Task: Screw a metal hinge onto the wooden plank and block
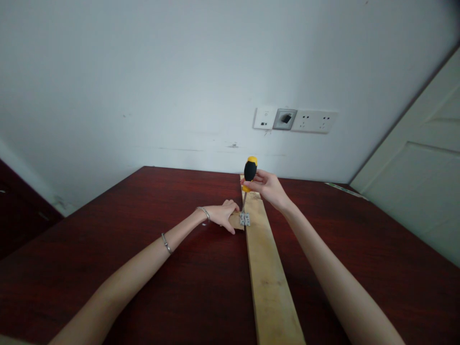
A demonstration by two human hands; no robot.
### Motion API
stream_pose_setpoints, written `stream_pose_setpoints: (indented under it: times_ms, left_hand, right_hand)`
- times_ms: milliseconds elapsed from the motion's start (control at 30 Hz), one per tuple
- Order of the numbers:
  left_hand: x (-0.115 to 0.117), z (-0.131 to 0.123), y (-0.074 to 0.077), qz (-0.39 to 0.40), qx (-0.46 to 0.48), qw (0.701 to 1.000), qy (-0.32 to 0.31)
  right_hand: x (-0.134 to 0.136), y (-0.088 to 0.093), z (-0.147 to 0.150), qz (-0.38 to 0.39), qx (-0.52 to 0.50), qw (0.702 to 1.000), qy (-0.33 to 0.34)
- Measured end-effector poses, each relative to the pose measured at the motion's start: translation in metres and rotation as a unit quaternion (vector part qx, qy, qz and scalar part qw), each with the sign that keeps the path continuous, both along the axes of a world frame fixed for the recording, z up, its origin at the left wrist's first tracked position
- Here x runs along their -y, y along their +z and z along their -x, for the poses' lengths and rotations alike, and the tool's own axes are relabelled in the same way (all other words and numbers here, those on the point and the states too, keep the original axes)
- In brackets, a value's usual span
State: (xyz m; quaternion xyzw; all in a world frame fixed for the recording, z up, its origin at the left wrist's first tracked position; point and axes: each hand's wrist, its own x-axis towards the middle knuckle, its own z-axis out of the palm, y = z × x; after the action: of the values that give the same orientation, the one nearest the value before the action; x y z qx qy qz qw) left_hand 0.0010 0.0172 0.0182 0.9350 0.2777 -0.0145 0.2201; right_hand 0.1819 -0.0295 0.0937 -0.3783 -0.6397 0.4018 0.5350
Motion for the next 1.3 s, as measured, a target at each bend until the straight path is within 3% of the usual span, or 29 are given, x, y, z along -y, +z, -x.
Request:
stream_pose_setpoints:
  times_ms: [767,1300]
  left_hand:
    - [0.002,0.000,0.004,-0.028,-0.012,0.999,-0.010]
    - [0.002,0.001,0.007,-0.015,0.004,1.000,-0.010]
  right_hand:
    - [0.002,0.005,-0.001,0.002,-0.010,1.000,-0.003]
    - [0.009,0.011,-0.006,-0.014,0.057,0.998,0.019]
